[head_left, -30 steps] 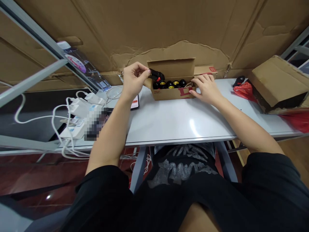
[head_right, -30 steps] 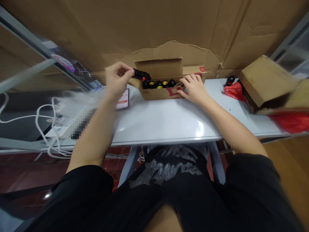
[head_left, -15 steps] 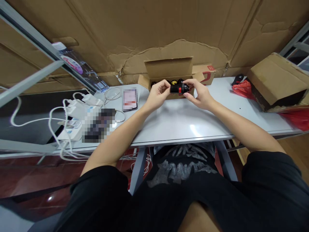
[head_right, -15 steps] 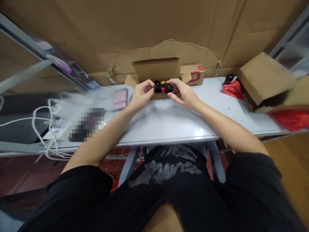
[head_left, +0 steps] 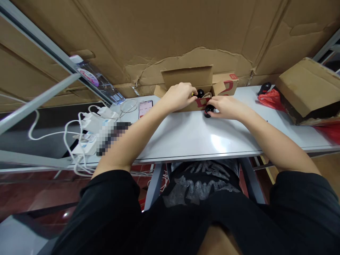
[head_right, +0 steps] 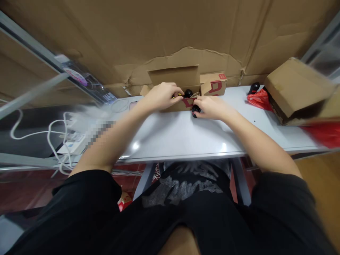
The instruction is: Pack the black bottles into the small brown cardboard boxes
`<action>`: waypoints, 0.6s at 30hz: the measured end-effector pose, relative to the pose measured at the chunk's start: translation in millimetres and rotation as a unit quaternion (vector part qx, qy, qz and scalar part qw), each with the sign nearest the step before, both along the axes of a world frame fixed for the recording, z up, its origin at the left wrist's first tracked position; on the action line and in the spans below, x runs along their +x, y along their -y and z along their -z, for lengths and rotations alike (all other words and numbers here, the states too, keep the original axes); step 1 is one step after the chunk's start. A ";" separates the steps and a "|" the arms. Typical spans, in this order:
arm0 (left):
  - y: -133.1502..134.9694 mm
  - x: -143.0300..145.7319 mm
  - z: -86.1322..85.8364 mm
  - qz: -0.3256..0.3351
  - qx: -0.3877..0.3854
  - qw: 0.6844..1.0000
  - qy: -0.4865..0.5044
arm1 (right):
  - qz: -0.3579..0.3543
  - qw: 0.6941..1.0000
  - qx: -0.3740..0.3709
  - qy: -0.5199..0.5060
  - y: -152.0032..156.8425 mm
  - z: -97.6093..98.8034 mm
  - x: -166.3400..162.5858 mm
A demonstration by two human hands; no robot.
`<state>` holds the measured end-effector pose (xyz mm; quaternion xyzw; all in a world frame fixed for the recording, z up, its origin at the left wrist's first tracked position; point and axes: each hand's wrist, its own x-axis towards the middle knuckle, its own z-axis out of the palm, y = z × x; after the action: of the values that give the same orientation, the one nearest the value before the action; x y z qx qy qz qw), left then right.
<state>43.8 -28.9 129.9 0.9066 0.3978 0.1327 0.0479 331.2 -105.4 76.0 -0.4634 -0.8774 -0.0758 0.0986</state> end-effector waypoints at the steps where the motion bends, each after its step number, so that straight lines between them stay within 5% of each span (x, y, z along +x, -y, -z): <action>1: -8.6 5.0 -5.5 -0.002 -0.013 1.000 -0.026 | 0.015 1.000 -0.003 0.011 0.3 -0.2 -1.8; 10: -67.8 36.6 -8.6 -0.022 -0.022 0.991 -0.133 | 0.069 0.997 0.011 0.037 0.8 -1.0 -4.1; 18: -71.9 53.0 -14.9 -0.036 -0.011 0.982 -0.183 | 0.060 0.998 0.001 0.032 1.6 0.8 -7.0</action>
<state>96.9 42.9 144.8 0.9000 0.4337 -0.0378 -0.0205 324.1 -107.0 75.2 -0.5125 -0.8506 -0.0970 0.0665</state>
